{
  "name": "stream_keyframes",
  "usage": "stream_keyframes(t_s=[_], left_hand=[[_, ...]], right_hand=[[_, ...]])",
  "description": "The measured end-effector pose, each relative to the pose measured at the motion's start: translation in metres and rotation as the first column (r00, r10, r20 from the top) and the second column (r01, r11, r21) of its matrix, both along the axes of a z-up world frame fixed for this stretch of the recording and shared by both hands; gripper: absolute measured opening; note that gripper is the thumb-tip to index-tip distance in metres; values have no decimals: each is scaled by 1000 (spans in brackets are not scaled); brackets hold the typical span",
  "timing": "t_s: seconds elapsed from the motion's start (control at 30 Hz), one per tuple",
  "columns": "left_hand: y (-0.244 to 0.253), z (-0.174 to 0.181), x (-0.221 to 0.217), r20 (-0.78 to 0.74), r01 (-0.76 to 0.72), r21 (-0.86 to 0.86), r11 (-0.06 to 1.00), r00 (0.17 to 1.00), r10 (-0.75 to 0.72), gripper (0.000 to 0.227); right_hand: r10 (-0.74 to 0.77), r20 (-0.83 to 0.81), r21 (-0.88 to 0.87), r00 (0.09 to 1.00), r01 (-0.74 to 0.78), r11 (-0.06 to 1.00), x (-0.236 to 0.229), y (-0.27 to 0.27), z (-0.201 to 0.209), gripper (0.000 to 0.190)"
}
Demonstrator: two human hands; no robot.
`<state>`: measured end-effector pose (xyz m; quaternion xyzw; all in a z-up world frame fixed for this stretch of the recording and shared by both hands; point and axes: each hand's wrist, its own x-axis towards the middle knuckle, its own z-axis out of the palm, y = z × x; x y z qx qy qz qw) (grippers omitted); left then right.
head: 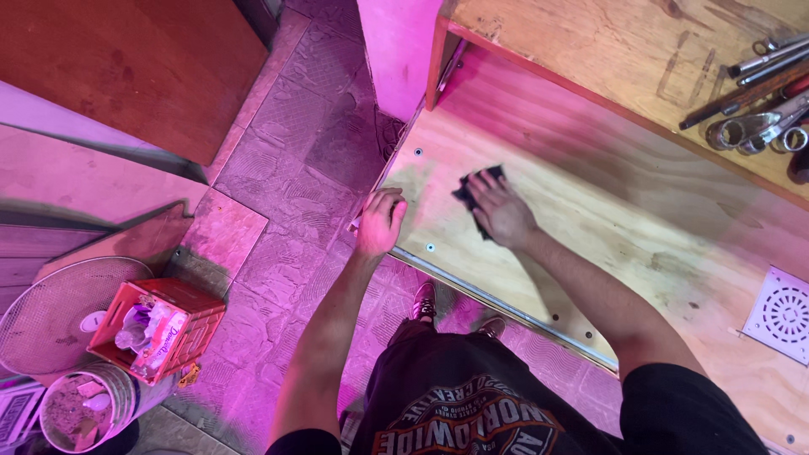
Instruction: The person cleans a wooden workbench by wiping the surface with a black cloth and then organizing various tools including wrenches, pliers, and a screwdriver onto a designated board.
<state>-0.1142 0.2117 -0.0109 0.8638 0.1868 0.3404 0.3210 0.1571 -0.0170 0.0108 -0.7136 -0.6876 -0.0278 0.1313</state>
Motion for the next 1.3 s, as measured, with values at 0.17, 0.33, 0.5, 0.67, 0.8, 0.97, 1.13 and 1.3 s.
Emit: stream_keyframes(t_s=[0.17, 0.33, 0.5, 0.67, 0.8, 0.97, 1.13, 1.3], left_hand=[[-3, 25, -20, 27, -14, -19, 1000, 1000, 15, 28], [16, 58, -32, 95, -57, -46, 997, 994, 61, 25], [26, 67, -33, 106, -107, -29, 994, 988, 110, 28], [27, 46, -30, 84, -74, -12, 997, 994, 75, 26], [19, 52, -31, 78, -58, -17, 998, 995, 59, 25], [13, 60, -22, 76, -53, -35, 998, 996, 55, 27], [16, 58, 4, 73, -25, -1, 1000, 997, 25, 28], [11, 29, 28, -79, 21, 239, 971, 997, -2, 24]], right_hand=[[-249, -82, 158, 965, 259, 953, 21, 103, -11, 50], [-143, -186, 87, 972, 161, 983, -89, 156, 20, 49], [429, -153, 92, 890, -419, 903, -150, 91, -22, 55], [376, -127, 87, 918, -368, 926, -47, 75, -8, 57], [-343, 61, 107, 937, 335, 936, 44, 95, -19, 53], [-480, 12, 89, 877, 478, 874, -20, 141, -18, 64], [109, 120, 2, 987, -110, 994, -135, 111, -11, 59], [453, -165, 117, 876, -438, 891, -112, 19, 4, 56]])
